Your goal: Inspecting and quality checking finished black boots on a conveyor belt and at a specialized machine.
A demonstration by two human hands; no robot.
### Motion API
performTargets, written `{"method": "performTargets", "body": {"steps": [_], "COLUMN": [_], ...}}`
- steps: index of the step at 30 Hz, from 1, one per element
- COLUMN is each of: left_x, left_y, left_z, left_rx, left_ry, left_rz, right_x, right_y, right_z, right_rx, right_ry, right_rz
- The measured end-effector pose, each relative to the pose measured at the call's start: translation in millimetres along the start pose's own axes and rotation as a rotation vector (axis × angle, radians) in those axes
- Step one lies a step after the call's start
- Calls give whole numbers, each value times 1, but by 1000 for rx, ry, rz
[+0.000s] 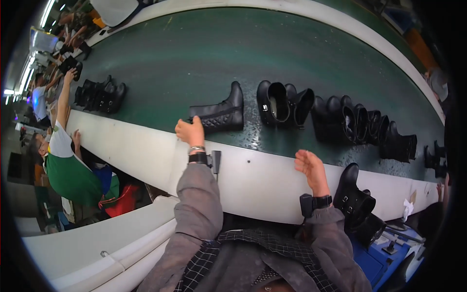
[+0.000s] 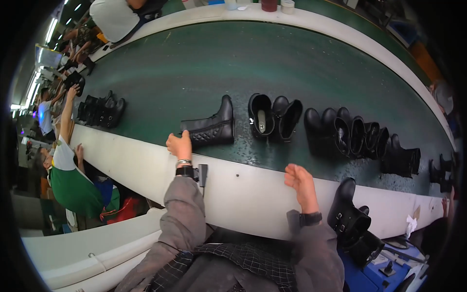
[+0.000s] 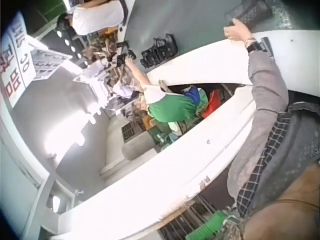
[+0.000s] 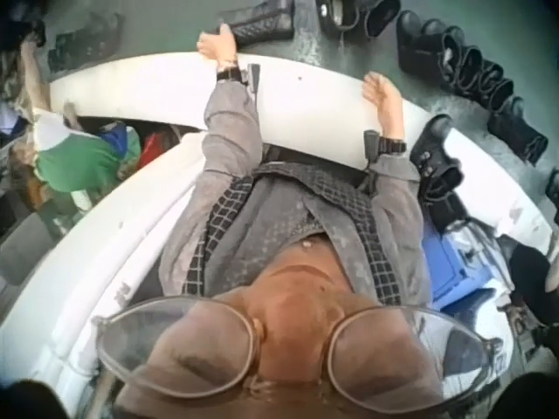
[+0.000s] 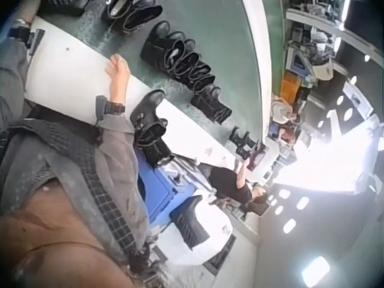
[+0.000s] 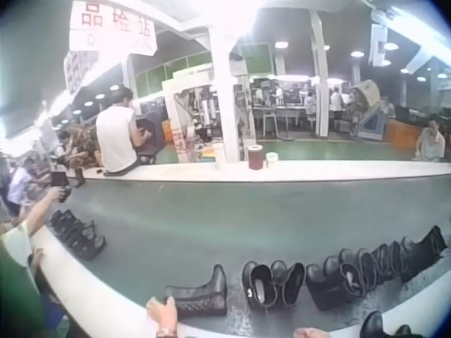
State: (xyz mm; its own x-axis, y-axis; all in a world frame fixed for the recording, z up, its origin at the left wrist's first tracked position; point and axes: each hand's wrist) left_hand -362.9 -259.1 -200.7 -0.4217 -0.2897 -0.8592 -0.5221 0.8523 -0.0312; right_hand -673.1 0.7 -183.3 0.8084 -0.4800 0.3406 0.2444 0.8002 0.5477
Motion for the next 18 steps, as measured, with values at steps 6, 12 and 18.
{"method": "performTargets", "body": {"steps": [6, 12, 18], "left_x": [15, -104, -210], "left_y": [-65, 53, 178], "left_z": [49, -113, -111], "left_rx": [37, 634, 598], "left_ry": [706, 36, 268], "left_rz": [428, 411, 472], "right_x": [23, 34, 75], "right_y": [54, 72, 120], "right_z": [-4, -7, 6], "right_rx": [45, -245, -560], "right_ry": [80, 367, 773], "right_rz": [-28, -35, 185]}}
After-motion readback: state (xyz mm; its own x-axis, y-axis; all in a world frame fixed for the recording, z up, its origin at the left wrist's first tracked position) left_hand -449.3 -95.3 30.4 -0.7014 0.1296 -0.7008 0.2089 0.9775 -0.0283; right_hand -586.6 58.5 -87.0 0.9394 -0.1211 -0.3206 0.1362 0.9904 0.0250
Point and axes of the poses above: each hand's wrist, its own y-axis away from the middle knuckle, its own x-axis out of the palm, z = x × y, and after that the axes turned 5 degrees about z, right-handed
